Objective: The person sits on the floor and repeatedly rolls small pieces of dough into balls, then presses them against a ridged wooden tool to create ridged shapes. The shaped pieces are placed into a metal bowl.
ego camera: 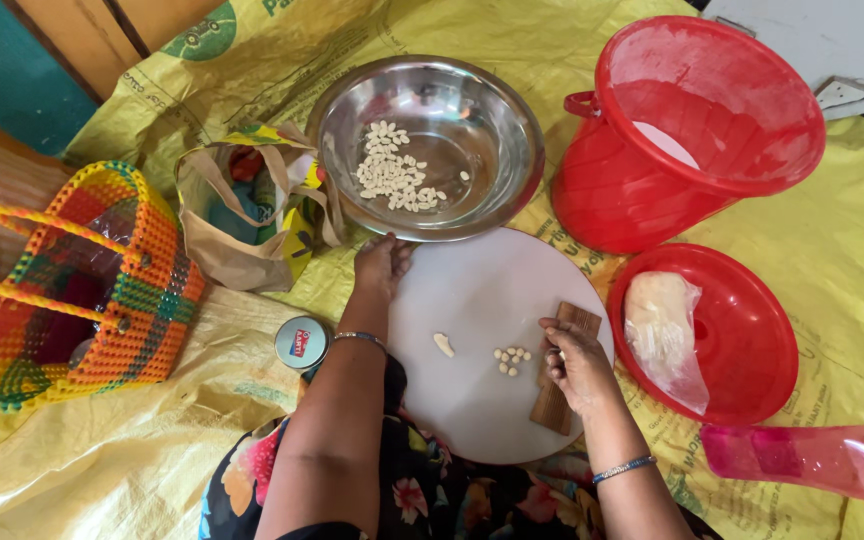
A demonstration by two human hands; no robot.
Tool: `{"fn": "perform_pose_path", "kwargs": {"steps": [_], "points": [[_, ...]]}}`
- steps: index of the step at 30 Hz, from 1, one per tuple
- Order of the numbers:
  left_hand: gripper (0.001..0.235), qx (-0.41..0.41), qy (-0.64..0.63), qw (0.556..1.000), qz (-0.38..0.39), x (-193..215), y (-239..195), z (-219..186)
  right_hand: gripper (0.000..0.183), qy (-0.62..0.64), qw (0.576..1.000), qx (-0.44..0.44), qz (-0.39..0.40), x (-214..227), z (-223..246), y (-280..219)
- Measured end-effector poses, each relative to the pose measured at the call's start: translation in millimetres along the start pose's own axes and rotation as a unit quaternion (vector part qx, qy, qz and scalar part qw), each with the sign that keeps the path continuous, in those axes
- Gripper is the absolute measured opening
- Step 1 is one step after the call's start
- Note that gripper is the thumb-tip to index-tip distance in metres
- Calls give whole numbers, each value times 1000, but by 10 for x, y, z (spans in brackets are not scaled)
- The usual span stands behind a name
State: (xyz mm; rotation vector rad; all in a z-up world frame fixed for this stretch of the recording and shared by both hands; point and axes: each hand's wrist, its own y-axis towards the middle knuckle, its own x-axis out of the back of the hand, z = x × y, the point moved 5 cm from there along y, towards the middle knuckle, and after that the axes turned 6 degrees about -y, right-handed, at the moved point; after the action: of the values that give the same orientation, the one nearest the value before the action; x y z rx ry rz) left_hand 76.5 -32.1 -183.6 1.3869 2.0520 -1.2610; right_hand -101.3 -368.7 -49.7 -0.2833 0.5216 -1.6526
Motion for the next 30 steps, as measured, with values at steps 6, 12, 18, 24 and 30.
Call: {"fn": "perform_pose_path", "kwargs": {"steps": [6, 12, 18, 24, 30], "points": [[9, 81, 156, 984, 15, -9, -87, 112, 20, 5, 1000, -14, 2, 41, -83, 63], [12, 25, -47, 998, -28, -38, 7, -41, 20, -29, 999, -24, -2, 9, -181, 36], [15, -47, -40, 995, -80, 37, 246, -383, 19, -54, 998, -15, 19, -41, -249, 67], [35, -44, -50, 995, -77, -73, 146, -228, 20, -50, 998, -27, 0, -7, -287, 143], [45, -172, -12, 971, -163, 41, 99, -304, 28, 19, 999, -28, 2, 16, -330, 169]]}}
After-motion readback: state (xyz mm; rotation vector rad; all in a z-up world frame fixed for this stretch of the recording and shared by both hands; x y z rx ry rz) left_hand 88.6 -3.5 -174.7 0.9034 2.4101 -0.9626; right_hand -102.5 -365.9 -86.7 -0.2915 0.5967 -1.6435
